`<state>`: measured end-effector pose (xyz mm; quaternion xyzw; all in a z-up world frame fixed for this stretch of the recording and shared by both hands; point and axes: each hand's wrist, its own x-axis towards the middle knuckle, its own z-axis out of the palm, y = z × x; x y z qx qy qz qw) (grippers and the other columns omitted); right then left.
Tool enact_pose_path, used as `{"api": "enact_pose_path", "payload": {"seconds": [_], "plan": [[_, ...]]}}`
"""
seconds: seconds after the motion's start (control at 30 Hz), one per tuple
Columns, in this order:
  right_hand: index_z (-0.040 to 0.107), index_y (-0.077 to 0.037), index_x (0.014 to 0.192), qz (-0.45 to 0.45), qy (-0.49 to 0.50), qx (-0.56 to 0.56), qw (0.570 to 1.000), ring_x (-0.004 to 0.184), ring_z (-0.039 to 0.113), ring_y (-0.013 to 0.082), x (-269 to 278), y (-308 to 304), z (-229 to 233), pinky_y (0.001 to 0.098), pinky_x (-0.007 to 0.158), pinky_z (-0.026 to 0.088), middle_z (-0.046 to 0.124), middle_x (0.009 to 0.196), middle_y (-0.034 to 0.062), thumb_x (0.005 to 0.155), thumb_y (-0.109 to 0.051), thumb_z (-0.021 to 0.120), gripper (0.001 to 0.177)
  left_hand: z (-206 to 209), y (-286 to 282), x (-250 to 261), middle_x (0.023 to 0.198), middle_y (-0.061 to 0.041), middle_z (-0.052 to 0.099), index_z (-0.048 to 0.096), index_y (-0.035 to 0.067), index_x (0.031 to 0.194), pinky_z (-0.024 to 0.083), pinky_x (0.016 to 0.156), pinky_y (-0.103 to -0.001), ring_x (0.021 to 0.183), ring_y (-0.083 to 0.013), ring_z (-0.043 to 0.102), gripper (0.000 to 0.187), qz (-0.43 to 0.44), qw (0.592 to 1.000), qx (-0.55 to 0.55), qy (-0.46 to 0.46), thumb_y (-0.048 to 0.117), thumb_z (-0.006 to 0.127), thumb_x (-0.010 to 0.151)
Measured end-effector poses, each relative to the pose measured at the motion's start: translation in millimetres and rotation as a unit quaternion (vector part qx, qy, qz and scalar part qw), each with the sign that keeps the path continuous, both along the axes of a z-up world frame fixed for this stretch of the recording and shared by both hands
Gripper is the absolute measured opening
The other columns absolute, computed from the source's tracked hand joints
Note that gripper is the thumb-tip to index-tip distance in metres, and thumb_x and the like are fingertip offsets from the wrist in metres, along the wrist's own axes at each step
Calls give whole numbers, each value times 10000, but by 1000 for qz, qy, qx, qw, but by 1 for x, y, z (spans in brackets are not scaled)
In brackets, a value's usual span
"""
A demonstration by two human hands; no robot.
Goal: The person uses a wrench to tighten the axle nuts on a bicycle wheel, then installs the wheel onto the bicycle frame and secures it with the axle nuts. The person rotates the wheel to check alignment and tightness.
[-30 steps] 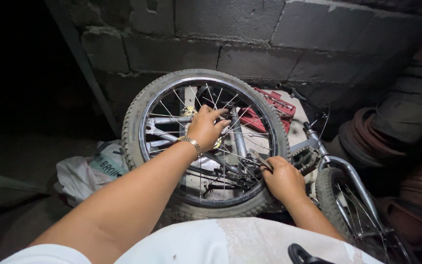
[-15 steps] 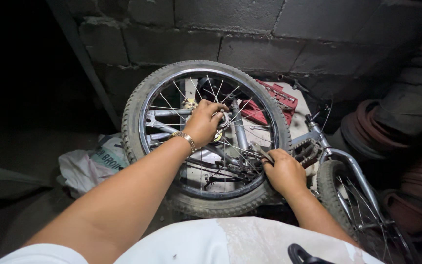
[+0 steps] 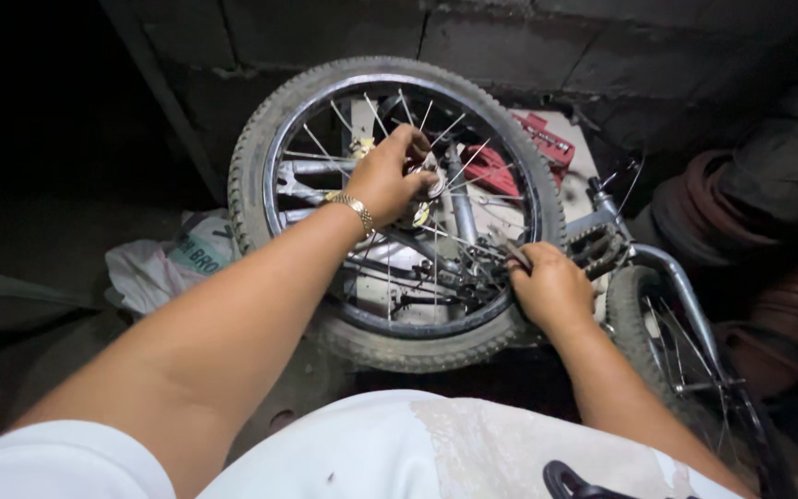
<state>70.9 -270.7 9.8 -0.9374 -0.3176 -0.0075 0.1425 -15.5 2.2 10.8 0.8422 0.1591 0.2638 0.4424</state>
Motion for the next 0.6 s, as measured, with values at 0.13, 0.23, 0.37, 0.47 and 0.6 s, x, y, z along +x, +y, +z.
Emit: {"api": "enact_pose_path", "payload": {"seconds": [0.13,0.23,0.37,0.47,0.6], "plan": [[746,-156,1048,-2,-5,9,1000,1002,669,385,-2,1,2,507,844,525,708,1109,84,910,-339,666,243,-2,12,-5,1151,-83,752,539,111,1291,556,932,-358,1086,-232,727,437,-42,999,1,-11,165,738,906],[745,-154,1044,-16,-5,-5,1000,1003,667,386,-4,2,3,518,831,522,707,1109,87,903,-348,670,252,3,12,-8,1160,-79,737,503,129,1330,561,926,-354,1092,-228,726,527,-50,999,-19,5,206,761,877],[744,-144,1047,-29,6,-8,1000,1014,665,388,-3,3,3,521,838,520,711,1103,98,921,-369,670,268,11,-1,-1,1110,-86,733,515,151,1280,553,897,-380,1037,-253,713,696,26,999,5,42,327,913,737],[748,-138,1067,-25,-7,6,1000,1015,663,394,1,2,-3,515,849,519,712,1118,111,915,-362,678,280,6,1,-1,1120,-92,750,542,167,1303,556,918,-386,1049,-255,721,639,15,999,23,32,303,890,785],[752,-129,1089,-14,-8,7,1000,1033,670,389,6,-2,-10,503,871,521,720,1122,126,926,-364,681,295,-8,23,-1,1160,-54,777,520,180,1412,586,937,-339,1079,-198,764,564,-78,996,-43,1,188,744,894]]}}
